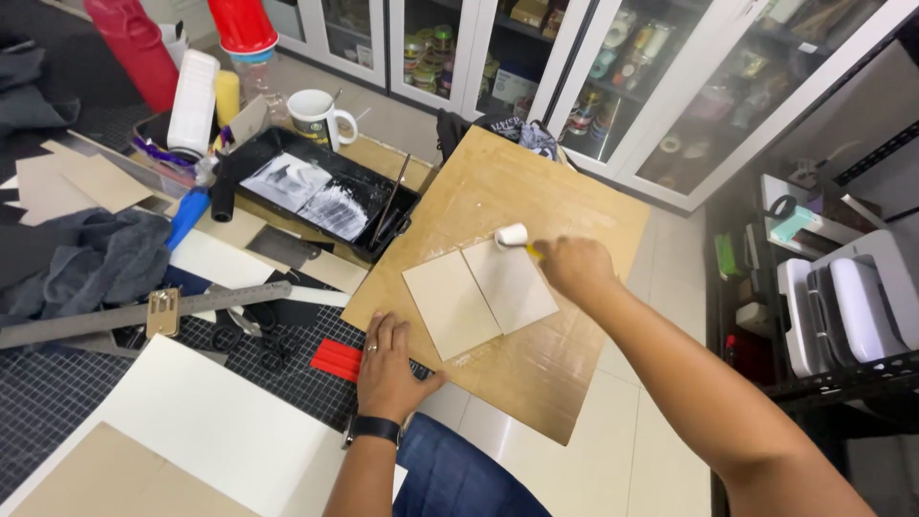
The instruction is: Assembling cardboard structures by applying glue with a roller and mounting them onto paper templates
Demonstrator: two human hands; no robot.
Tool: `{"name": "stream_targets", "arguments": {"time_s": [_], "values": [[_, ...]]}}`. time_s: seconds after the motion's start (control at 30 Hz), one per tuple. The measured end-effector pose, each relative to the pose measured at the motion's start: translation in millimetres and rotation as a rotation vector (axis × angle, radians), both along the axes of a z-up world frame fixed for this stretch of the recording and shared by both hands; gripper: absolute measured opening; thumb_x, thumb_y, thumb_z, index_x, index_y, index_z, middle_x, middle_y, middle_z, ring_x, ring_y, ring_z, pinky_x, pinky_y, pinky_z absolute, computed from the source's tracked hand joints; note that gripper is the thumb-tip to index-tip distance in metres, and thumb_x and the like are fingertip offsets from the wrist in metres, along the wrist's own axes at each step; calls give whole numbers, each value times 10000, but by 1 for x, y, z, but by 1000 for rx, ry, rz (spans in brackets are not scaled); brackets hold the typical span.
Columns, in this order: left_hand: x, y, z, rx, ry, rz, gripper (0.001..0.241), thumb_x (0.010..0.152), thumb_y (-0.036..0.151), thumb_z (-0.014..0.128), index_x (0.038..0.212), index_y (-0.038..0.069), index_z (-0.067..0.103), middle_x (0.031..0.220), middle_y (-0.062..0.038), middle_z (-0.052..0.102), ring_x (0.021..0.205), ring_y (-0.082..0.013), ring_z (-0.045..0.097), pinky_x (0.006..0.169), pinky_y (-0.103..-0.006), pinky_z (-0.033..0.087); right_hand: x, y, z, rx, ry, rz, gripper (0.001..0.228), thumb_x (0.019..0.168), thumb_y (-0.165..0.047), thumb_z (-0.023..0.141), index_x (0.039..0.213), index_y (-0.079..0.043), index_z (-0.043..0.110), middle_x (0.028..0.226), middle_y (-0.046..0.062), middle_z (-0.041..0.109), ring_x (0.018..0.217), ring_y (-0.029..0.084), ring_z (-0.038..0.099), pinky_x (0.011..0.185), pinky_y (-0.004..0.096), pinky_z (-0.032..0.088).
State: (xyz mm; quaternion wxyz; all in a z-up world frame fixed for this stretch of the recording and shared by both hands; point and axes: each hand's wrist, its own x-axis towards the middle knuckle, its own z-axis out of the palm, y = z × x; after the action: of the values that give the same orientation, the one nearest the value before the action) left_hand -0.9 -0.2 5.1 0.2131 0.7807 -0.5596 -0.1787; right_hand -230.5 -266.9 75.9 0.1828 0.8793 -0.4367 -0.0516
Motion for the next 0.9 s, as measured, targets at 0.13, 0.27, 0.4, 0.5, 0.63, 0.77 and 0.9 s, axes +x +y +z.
{"name": "stream_targets", "arguments": {"time_s": [0.13,0.27,0.4,0.5,0.63,0.77,0.9], "values": [[1,-2,-1,-12,-12,7,1030,664,570,883,1442,65,435,1579,-149,315,1575,-368,152,1319,-452,139,-61,72,16,5,66,26,299,909,-348,611,1166,-391,756,752,22,754,688,235,767,580,373,593],[0,-4,-5,-17,-20,12,1017,669,563,871,1442,66,435,1581,-144,310,1574,-365,153,1309,-464,153,-66,75,22,38,166,-12,251,861,-398,665,1090,-424,766,748,-6,748,699,218,762,606,347,597],[0,-4,-7,-31,-33,14,1031,663,592,854,1446,77,424,1586,-133,299,1577,-358,146,1309,-465,156,-4,-4,2,-40,-16,5,264,877,-389,670,1115,-377,781,758,11,753,721,241,772,604,383,607],[1,-2,-8,-34,-47,12,1021,652,589,862,1429,77,442,1572,-138,319,1571,-367,167,1316,-460,154,7,-14,-13,-8,-73,33,303,914,-362,610,1177,-338,759,764,51,748,694,276,766,587,421,603],[-1,-3,-11,-64,-51,17,1017,650,569,865,1429,69,444,1564,-145,329,1565,-370,187,1302,-474,192,-51,83,34,45,-9,53,326,921,-328,641,1238,-327,718,790,71,750,705,287,773,597,427,611],[-3,-3,-13,-74,-40,23,1004,654,545,858,1434,68,444,1576,-149,320,1568,-374,174,1296,-481,183,-72,96,41,96,153,-18,256,898,-390,636,1124,-377,754,772,13,755,697,238,771,605,372,611],[0,-2,-13,-69,-32,18,1027,646,566,859,1442,77,433,1586,-135,305,1574,-364,163,1297,-482,184,-20,20,12,74,-13,6,314,917,-360,626,1203,-342,754,814,65,771,744,281,782,629,421,623]]}}
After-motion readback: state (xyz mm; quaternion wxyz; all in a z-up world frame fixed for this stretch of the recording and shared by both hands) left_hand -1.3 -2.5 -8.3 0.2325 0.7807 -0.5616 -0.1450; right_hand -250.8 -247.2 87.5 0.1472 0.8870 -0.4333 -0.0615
